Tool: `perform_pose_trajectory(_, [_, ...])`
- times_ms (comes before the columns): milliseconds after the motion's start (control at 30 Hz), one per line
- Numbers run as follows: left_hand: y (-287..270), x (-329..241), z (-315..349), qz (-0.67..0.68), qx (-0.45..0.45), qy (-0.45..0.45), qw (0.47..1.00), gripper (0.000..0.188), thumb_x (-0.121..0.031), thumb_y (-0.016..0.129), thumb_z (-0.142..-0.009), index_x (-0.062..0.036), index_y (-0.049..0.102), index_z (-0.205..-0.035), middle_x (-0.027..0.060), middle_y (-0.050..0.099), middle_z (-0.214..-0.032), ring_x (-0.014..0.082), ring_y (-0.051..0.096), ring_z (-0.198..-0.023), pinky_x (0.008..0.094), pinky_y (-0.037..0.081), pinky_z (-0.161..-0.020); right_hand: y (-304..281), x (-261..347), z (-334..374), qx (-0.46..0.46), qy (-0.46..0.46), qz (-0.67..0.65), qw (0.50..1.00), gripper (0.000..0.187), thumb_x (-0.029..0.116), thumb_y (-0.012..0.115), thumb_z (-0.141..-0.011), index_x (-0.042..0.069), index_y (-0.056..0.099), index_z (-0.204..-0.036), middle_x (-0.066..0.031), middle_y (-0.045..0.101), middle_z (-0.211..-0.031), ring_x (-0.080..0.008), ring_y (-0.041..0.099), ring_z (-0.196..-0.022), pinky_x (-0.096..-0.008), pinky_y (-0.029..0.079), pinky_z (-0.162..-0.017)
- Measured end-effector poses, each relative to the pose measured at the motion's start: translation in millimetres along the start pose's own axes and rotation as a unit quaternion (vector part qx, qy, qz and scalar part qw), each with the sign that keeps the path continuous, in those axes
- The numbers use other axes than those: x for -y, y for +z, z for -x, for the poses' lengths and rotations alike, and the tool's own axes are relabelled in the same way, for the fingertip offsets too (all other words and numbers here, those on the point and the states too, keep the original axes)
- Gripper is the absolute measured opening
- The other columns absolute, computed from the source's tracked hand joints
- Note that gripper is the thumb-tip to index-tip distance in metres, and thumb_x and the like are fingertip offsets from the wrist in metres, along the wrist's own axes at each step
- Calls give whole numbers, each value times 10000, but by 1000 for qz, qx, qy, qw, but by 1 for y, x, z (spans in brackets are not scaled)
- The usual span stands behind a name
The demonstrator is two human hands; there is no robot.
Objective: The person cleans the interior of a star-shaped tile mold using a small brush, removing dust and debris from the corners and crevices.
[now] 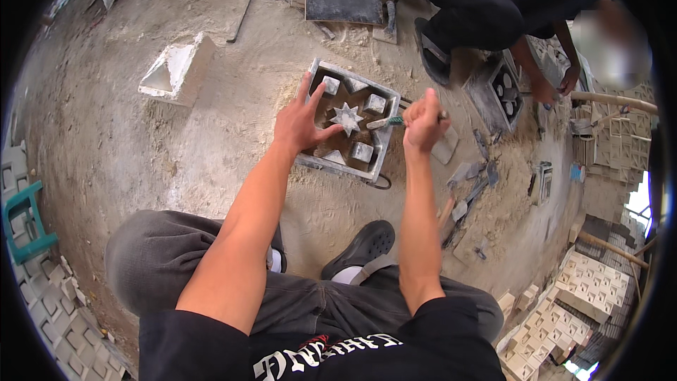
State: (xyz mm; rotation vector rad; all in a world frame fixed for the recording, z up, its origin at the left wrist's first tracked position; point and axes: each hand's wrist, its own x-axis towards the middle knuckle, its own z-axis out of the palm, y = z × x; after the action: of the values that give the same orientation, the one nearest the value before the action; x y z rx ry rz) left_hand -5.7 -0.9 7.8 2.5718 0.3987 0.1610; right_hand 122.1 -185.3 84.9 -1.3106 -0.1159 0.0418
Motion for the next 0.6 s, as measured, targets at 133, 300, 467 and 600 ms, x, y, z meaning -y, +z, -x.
perform_pose_trajectory(133, [4, -3, -1, 7, -2, 4, 1000, 983, -664, 719, -688, -177, 362, -1463, 169, 250, -1556, 365, 588, -1153, 414, 551, -814, 9, -25, 14, -33, -71, 151, 985, 522, 253, 527, -970, 115, 382, -488, 30, 421, -462, -74, 376, -426, -273, 259, -421])
perform_pose_trajectory(300, [1, 2, 2, 2, -11, 6, 1000, 982, -668, 718, -688, -177, 365, -1462, 171, 254, -1553, 365, 587, -1154, 416, 550, -816, 12, 2, 19, -42, -25, 63, 997, 508, 273, 528, -970, 84, 439, -506, 30, 427, -479, -71, 383, -452, -285, 270, -439])
perform_pose_trajectory(467, [5, -8, -4, 15, -6, 11, 1000, 980, -668, 711, -696, -185, 352, -1470, 178, 249, -1553, 371, 584, -1155, 420, 549, -819, 0, -42, 7, -41, -72, 234, 969, 508, 306, 527, -972, 85, 424, -526, 41, 426, -495, -72, 387, -475, -282, 273, -457])
perform_pose_trajectory(600, [1, 3, 2, -3, -17, 7, 1000, 975, -666, 711, -694, -187, 357, -1466, 175, 254, -1552, 366, 600, -1125, 424, 550, -808, 18, 3, 13, -64, -45, 76, 994, 498, 293, 531, -970, 91, 419, -528, 47, 421, -500, -66, 371, -473, -286, 268, -459])
